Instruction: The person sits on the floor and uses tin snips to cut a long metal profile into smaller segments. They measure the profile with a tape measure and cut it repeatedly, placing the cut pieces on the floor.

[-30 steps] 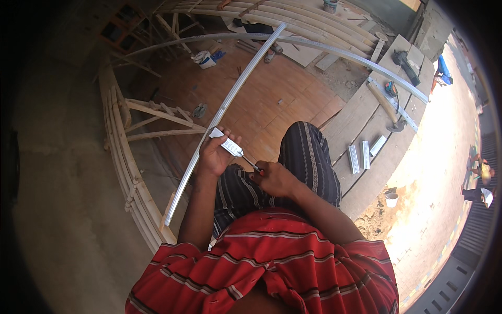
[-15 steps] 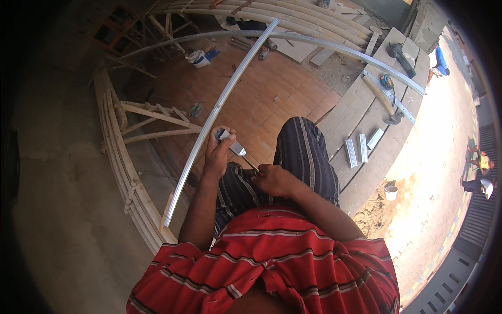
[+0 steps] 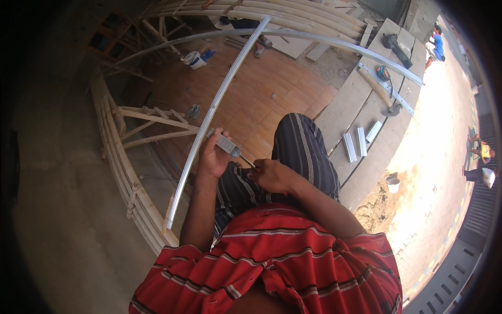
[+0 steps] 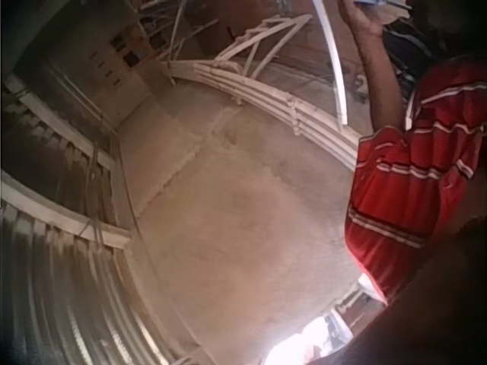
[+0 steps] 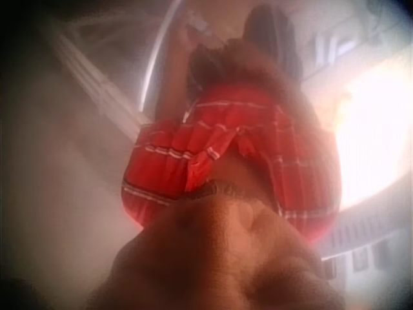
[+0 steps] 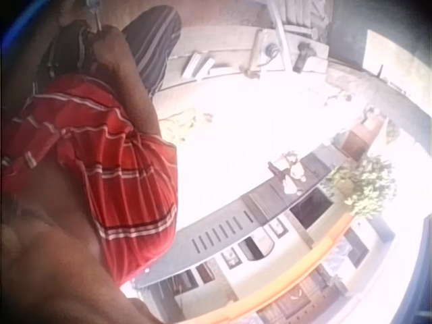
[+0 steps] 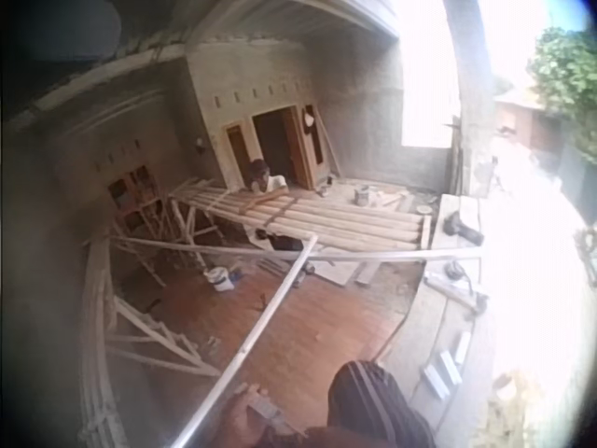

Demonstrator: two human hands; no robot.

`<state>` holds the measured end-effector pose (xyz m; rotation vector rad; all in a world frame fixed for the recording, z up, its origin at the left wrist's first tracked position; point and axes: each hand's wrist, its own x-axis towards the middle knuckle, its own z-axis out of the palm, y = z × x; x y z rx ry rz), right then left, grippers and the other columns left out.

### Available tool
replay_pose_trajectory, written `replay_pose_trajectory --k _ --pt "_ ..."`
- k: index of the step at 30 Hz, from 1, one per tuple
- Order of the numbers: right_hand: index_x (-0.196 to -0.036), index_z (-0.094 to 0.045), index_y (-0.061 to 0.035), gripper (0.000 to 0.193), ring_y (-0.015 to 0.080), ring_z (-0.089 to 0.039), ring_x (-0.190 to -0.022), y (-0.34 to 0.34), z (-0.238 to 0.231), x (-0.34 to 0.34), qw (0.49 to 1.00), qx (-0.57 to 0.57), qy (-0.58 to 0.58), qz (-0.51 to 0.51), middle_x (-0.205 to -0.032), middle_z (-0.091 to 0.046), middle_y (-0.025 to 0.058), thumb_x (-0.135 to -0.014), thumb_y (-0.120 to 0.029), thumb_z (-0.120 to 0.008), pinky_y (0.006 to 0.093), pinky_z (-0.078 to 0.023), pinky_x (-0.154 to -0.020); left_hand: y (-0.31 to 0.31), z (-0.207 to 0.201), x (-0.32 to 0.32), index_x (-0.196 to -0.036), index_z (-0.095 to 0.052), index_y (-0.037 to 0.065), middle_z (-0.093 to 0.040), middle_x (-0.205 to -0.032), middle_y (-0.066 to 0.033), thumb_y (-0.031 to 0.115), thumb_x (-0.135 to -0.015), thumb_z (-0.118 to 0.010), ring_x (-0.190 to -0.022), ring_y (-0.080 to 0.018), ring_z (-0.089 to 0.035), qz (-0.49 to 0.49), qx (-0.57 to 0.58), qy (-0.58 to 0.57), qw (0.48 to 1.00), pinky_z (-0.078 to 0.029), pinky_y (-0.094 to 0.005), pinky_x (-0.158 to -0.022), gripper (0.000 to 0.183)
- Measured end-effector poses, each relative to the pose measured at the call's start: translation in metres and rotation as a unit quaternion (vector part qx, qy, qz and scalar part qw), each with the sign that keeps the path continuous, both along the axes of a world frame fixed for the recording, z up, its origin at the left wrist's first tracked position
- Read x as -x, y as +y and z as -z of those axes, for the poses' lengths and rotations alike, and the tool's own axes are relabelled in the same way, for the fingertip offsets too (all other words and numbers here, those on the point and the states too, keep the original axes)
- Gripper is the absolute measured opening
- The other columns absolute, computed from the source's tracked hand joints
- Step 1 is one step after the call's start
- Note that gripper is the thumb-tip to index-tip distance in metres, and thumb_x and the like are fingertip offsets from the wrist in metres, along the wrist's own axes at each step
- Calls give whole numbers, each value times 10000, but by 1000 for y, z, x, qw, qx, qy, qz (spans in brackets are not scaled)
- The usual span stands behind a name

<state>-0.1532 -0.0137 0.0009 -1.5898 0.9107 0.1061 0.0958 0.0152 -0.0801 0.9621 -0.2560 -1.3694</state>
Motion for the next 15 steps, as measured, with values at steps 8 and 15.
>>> replay_pose_trajectory --k 8,15 --pt "-1178 -649 46 452 283 -712 -609 -4 7 5 997 -80 17 9 -756 -680 179 -1043 -384 -617 415 -548 -523 1 -25 8 -1092 -688 121 -686 -1021 -17 215 -1014 -747 -960 -159 -679 40 -58 -13 997 -602 -368 -808 136" --pt "-1111 -671 -3 334 152 -642 -558 -10 26 14 984 -153 -86 16 -680 -623 57 -1029 -328 -673 329 -497 -466 15 34 -18 -1146 -714 107 -737 -1038 -81 241 -1025 -719 -930 -224 -728 105 -85 222 966 -673 -341 -723 180"
